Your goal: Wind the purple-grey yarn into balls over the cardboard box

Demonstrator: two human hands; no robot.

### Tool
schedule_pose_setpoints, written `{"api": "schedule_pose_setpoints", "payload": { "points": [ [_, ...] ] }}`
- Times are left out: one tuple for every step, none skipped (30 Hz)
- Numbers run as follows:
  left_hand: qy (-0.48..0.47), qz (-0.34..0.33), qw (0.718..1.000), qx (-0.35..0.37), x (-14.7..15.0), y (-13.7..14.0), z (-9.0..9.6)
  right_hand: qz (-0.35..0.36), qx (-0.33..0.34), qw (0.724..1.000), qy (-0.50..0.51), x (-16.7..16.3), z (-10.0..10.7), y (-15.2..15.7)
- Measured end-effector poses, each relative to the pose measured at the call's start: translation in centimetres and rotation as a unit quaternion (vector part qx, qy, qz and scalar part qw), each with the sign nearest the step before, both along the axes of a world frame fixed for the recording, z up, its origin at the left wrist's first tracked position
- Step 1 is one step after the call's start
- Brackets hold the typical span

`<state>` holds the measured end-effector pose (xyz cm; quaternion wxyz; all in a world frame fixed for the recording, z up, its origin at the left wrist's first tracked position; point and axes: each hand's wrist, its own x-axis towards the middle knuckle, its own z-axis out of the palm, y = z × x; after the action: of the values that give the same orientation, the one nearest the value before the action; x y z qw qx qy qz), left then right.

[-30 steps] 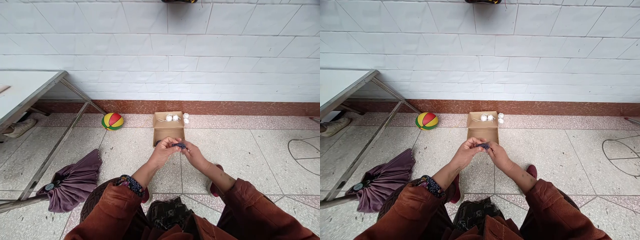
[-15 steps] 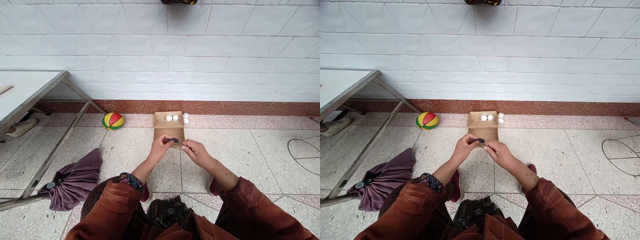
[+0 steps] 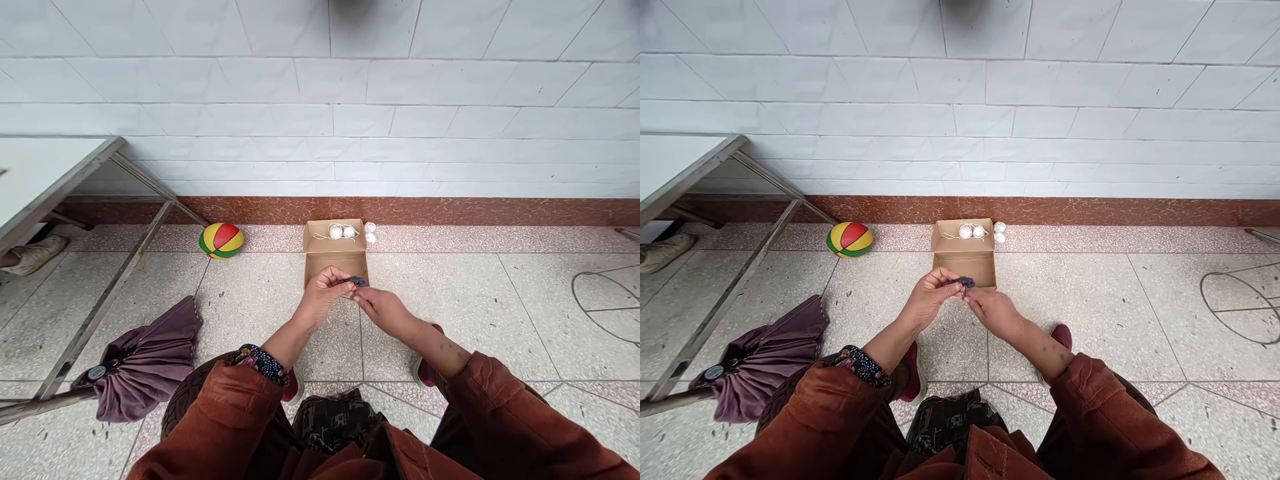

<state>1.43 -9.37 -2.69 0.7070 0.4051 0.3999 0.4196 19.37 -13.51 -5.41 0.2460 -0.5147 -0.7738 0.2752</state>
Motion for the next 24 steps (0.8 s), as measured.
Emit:
{"api": "schedule_pose_setpoints", "payload": {
  "points": [
    [0.023,0.021,0.999,0.011,0.0,0.2,-0.3,0.022,0.015,1.0,-0.008,-0.2,0.2,-0.4],
    [0.047,0.036,0.998,0.026,-0.1,0.3,-0.6,0.039,0.03,0.999,-0.01,-0.2,0.5,-0.6],
    [0.07,0.044,0.996,0.043,-0.1,0.4,-0.9,0.05,0.043,0.998,-0.008,-0.2,0.9,-0.8],
    [0.091,0.046,0.993,0.059,-0.1,0.5,-1.2,0.05,0.054,0.997,-0.002,0.0,1.3,-0.8],
    [0.108,0.043,0.991,0.072,-0.2,0.5,-1.4,0.041,0.062,0.997,0.007,0.2,1.7,-0.7],
    [0.12,0.034,0.989,0.082,-0.2,0.4,-1.5,0.024,0.066,0.997,0.02,0.5,2.0,-0.5],
    [0.126,0.019,0.988,0.088,-0.2,0.4,-1.5,0.002,0.069,0.997,0.036,0.8,2.3,-0.3],
    [0.125,-0.001,0.988,0.09,-0.2,0.3,-1.4,-0.023,0.07,0.996,0.053,1.2,2.5,0.0],
    [0.119,-0.027,0.988,0.091,-0.2,0.1,-1.2,-0.049,0.068,0.994,0.07,1.4,2.5,0.4],
    [0.11,-0.055,0.988,0.09,-0.2,0.0,-1.0,-0.075,0.065,0.991,0.084,1.7,2.4,0.7],
    [0.099,-0.082,0.988,0.089,-0.1,-0.1,-0.8,-0.098,0.061,0.989,0.096,1.8,2.3,1.0],
    [0.089,-0.106,0.986,0.088,-0.1,-0.2,-0.5,-0.114,0.054,0.987,0.102,1.9,2.1,1.2],
    [0.08,-0.125,0.985,0.087,0.0,-0.4,-0.2,-0.121,0.045,0.986,0.104,1.8,1.8,1.3],
    [0.071,-0.137,0.984,0.086,0.0,-0.4,0.0,-0.118,0.034,0.987,0.105,1.7,1.5,1.3],
    [0.064,-0.141,0.984,0.084,0.1,-0.5,0.1,-0.108,0.023,0.988,0.104,1.4,1.1,1.3],
    [0.06,-0.139,0.985,0.082,0.1,-0.5,0.2,-0.093,0.011,0.99,0.102,1.2,0.8,1.2],
    [0.057,-0.13,0.987,0.082,0.2,-0.5,0.2,-0.078,-0.002,0.992,0.097,0.8,0.5,1.1],
    [0.056,-0.115,0.988,0.083,0.2,-0.5,0.2,-0.066,-0.015,0.994,0.088,0.5,0.2,0.9],
    [0.056,-0.098,0.99,0.085,0.2,-0.4,0.0,-0.054,-0.025,0.995,0.075,0.1,-0.1,0.6],
    [0.059,-0.082,0.991,0.088,0.1,-0.3,-0.2,-0.041,-0.033,0.997,0.058,-0.3,-0.3,0.4],
    [0.067,-0.065,0.991,0.093,0.1,-0.2,-0.4,-0.025,-0.035,0.998,0.04,-0.5,-0.4,0.1],
    [0.082,-0.047,0.99,0.103,0.0,-0.1,-0.7,-0.005,-0.03,0.999,0.026,-0.7,-0.4,-0.2],
    [0.106,-0.03,0.987,0.12,-0.1,0.0,-1.0,0.018,-0.019,1.0,0.015,-0.8,-0.3,-0.4],
    [0.138,-0.014,0.98,0.141,-0.2,0.1,-1.2,0.038,-0.004,0.999,0.008,-0.8,-0.1,-0.6]
  ]
}}
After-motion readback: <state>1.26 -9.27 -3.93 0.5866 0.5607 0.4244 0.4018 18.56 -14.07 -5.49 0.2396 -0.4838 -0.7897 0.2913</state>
